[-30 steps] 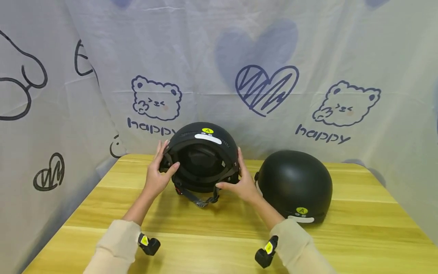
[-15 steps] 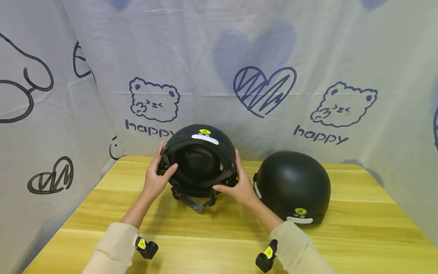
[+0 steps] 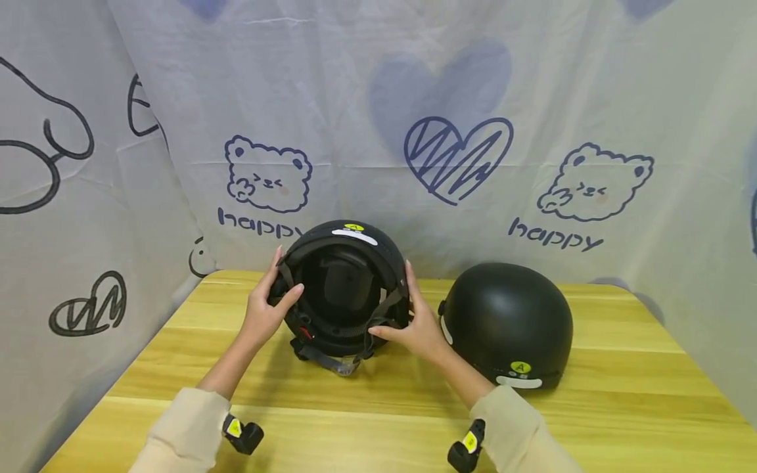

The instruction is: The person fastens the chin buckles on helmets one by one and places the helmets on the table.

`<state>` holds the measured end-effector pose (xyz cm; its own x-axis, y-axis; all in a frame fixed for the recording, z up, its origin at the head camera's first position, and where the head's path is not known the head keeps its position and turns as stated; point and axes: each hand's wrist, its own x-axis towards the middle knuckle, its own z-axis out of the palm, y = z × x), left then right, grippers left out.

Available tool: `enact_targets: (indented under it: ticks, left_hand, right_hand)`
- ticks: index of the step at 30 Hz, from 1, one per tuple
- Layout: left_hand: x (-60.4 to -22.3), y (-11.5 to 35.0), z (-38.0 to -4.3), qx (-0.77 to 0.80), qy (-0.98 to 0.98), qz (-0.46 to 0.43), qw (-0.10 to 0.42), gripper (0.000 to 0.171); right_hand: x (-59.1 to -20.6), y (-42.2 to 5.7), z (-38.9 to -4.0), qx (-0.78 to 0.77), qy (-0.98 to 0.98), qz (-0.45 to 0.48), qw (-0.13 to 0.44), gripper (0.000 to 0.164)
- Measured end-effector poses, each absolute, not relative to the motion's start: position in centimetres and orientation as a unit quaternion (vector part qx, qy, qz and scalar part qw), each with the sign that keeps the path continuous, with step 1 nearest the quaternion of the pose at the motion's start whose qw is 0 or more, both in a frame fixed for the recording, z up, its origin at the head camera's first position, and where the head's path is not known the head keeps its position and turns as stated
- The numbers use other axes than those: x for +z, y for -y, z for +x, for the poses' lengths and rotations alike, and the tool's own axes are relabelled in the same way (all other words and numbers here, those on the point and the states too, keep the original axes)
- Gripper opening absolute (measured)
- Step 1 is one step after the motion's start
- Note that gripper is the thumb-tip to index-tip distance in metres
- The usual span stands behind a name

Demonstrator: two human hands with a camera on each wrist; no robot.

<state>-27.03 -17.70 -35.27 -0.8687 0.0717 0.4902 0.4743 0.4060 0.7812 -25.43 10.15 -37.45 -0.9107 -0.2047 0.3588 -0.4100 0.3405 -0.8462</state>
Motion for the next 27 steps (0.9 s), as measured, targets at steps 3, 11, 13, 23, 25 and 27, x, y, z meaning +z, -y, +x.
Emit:
enact_targets:
  ticks: [3, 11, 13, 23, 25, 27]
  left_hand:
    - [-35.6, 17.9, -27.1, -0.506, 0.824, -0.168, 0.189, 0.074]
    - [-36.1, 18.0, -27.2, -0.497, 0.834, -0.161, 0.179, 0.073]
    - [-36.2, 18.1, -27.3, -0.499, 0.834, -0.157, 0.176, 0.072]
    - [-36.8, 18.4, -27.4, -0.515, 0.836, -0.124, 0.146, 0.071]
    - [-37.0, 18.5, -27.4, -0.521, 0.833, -0.118, 0.144, 0.070]
    - [-37.3, 18.6, -27.5, -0.532, 0.827, -0.113, 0.142, 0.071]
  right_hand:
    - [-37.5, -10.2, -25.3, 0.518, 0.830, 0.175, 0.112, 0.116]
    - [-38.1, -10.2, -25.3, 0.499, 0.841, 0.166, 0.127, 0.117]
    - [-38.1, -10.2, -25.3, 0.503, 0.838, 0.169, 0.126, 0.118]
    - [-37.8, -9.9, -25.0, 0.476, 0.843, 0.195, 0.157, 0.114]
    - [-37.7, -9.8, -25.0, 0.479, 0.841, 0.198, 0.155, 0.111]
    - [-37.7, -9.7, -25.0, 0.482, 0.839, 0.200, 0.154, 0.109]
